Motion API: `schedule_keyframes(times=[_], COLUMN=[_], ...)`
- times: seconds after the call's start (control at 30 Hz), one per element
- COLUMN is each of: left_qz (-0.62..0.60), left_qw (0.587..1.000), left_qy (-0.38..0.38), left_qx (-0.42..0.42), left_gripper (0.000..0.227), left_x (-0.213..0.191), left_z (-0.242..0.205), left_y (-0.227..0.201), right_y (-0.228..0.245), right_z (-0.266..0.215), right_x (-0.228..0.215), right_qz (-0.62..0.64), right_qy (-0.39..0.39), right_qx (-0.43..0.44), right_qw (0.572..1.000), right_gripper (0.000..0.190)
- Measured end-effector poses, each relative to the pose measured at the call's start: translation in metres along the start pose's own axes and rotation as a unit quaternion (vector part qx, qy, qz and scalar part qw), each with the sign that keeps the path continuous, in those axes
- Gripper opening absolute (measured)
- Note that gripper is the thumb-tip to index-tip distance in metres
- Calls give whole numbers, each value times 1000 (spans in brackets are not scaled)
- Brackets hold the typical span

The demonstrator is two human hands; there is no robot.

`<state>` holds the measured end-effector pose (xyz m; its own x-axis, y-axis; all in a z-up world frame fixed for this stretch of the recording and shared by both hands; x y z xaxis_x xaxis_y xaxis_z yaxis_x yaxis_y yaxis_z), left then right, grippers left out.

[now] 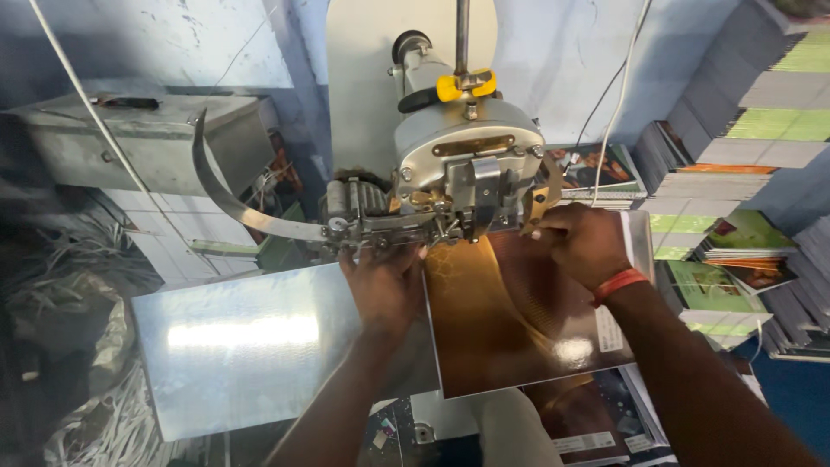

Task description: The person places a book cover onto a binding machine, operates the machine to attach the cover, and then removes the finished book. This process is repeated for multiple books.

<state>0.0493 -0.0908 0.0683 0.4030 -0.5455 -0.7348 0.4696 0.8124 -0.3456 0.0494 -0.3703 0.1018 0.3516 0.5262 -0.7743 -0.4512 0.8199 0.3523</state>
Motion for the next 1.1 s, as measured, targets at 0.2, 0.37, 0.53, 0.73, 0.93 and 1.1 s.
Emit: schedule_keyframes(times=[0.2,0.37,0.53,0.73,0.93,1.1], left_qz=[-3,16,33,104,174,163], left_qw=[1000,1000,999,989,980,983], left_qy=[3,-7,30,90,34,44], left_qx=[9,16,19,57,95,78], left_gripper=[22,22,24,51,48,45], left_x=[2,-1,0,15,19,23], left_z=[1,-1,-2,-15,-20,-21], left_y=[-7,-10,-14,-12,-18,-20], right_y=[-23,-19,-23,-45,-72,-82], right_z=[0,3,10,-8,-65,-133], right_x=[9,7,32,-29,-160,-249], right_qz=[12,-2,-144,-267,-413,-427], right_qy=[65,62,258,195,75,24], right_qx=[100,61,54,38,89,241], right_qw=[993,996,954,943,903,871], right_gripper=[12,18,47,46,18,28])
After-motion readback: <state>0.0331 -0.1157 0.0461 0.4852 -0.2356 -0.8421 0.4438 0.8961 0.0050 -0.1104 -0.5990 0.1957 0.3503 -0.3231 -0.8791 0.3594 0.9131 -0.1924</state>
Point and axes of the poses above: each hand's wrist, its own z-axis towards the middle knuckle, its own x-axis out of the palm, y = z × x, the point moved 9 cm from there along z, towards the middle knuckle, and after that the axes turned 12 degrees about y, right-handed, at the moved point
